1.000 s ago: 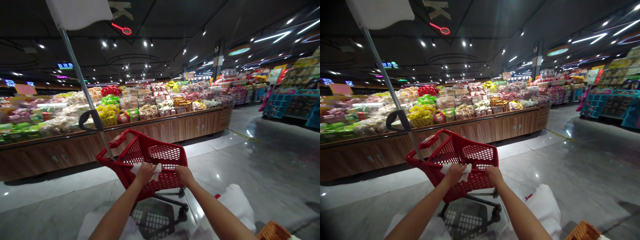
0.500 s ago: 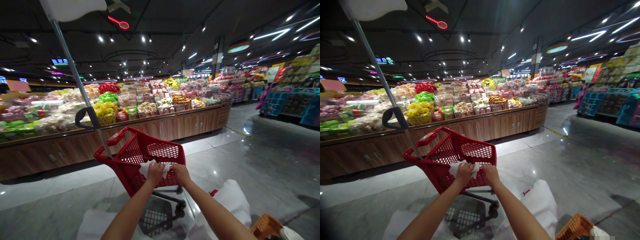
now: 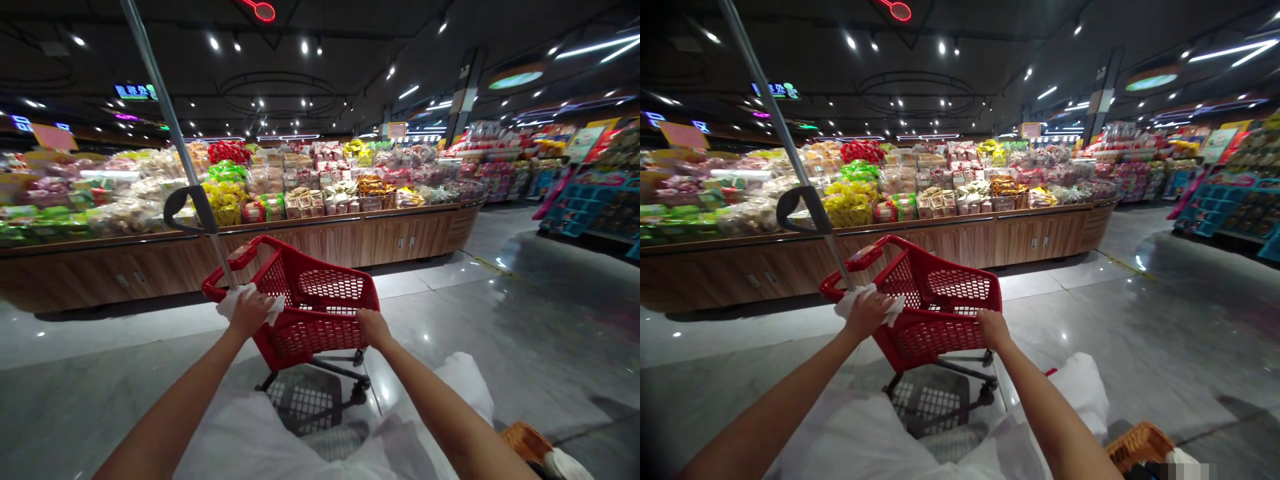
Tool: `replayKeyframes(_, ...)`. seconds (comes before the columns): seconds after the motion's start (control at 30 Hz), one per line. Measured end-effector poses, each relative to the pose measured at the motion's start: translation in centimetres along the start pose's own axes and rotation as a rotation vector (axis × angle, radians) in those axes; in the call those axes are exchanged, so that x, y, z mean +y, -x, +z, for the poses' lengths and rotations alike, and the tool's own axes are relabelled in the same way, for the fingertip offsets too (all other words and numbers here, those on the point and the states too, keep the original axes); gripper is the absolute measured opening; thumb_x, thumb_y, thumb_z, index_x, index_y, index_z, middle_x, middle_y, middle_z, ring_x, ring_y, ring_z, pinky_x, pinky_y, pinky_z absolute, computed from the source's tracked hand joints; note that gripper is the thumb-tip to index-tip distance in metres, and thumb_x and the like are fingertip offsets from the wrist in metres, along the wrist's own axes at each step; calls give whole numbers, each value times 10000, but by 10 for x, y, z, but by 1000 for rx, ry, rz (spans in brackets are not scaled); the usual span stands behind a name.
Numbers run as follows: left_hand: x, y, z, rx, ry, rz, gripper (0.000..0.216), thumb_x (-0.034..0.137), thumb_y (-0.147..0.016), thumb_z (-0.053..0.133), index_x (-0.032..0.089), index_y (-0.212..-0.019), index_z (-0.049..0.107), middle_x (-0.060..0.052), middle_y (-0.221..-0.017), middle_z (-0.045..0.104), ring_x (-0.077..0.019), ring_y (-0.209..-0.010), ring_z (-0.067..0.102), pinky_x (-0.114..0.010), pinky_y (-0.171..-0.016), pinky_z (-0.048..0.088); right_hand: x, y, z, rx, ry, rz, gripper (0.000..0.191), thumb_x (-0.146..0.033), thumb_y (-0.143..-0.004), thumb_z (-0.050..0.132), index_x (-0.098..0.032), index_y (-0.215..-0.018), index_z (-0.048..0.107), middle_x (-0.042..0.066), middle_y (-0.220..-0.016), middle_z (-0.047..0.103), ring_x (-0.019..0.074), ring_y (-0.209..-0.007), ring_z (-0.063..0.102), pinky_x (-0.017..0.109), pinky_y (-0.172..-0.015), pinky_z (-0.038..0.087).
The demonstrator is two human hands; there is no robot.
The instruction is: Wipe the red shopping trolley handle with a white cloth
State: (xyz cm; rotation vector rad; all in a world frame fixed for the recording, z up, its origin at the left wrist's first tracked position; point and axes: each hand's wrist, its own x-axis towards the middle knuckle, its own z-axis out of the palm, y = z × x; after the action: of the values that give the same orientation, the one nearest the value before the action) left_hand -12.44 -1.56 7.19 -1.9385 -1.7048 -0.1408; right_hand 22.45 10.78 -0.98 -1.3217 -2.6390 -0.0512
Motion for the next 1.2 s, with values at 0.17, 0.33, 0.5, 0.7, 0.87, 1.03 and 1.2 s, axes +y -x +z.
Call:
replayKeyframes(0.17, 89, -26, 20, -75, 117, -57, 288, 175, -900, 439, 250, -1111, 619, -62, -939, 661, -240, -933, 567, -454, -898, 345, -10, 3, 4, 43, 0, 16, 180, -127, -925, 404, -150, -953, 580, 78, -918, 651, 188, -871, 596, 287, -697, 339)
replayKeyframes(0.33, 182, -52, 40, -97, 257, -33, 262, 222, -893, 473, 217, -1122, 602, -79, -1027, 642, -242, -979, 553, -451, -913, 345, -22, 6, 12, 93, -35, 16, 176, -154, -925, 420, -156, -980, 587, 79, -951, 652, 190, -903, 590, 290, -708, 350)
replayKeyframes(0.5, 164, -53, 38, -116, 239, 99, 292, 196, -901, 449, 228, -1152, 594, -71, -986, 651, -226, -944, 566, -449, -955, 343, -21, 4, 7, 32, -35, -15, 208, -191, -951, 384, -180, -1007, 584, 71, -965, 657, 182, -899, 598, 282, -727, 367)
replayKeyframes(0.7, 8, -13, 1, -77, 23, 112, 344, 110, -890, 382, 202, -1131, 609, -40, -940, 666, -201, -955, 581, -473, -1053, 305, 3, -3, 0, -14, 6, -25, 223, -177, -952, 360, -162, -994, 578, 80, -949, 643, 181, -869, 596, 276, -729, 357)
replayKeyframes(0.87, -54, 17, -28, -53, 86, 254, 459, 72, -887, 350, 256, -1266, 533, -19, -1288, 598, -178, -1223, 502, -457, -1160, 199, 34, -12, 9, -15, -25, -92, 205, -147, -915, 393, -153, -978, 588, 88, -980, 640, 186, -887, 583, 282, -791, 355)
replayKeyframes(1.03, -92, 44, -32, 14, 121, 315, 451, 126, -931, 301, 291, -1268, 550, -7, -1312, 595, -160, -1232, 522, -401, -1125, 324, 66, -22, 14, 21, -60, -71, 318, -112, -895, 358, -174, -1085, 605, 98, -1076, 640, 201, -1069, 552, 357, -1020, 261)
replayKeyframes(1.2, -107, 36, -16, 185, 113, -33, 392, 175, -883, 377, 205, -1212, 589, -80, -1243, 635, -231, -1161, 580, -430, -1046, 432, 49, -40, 11, 61, -49, 119, 414, -46, -823, 385, -97, -1171, 602, 196, -1328, 521, 284, -1318, 383, 437, -1102, 192)
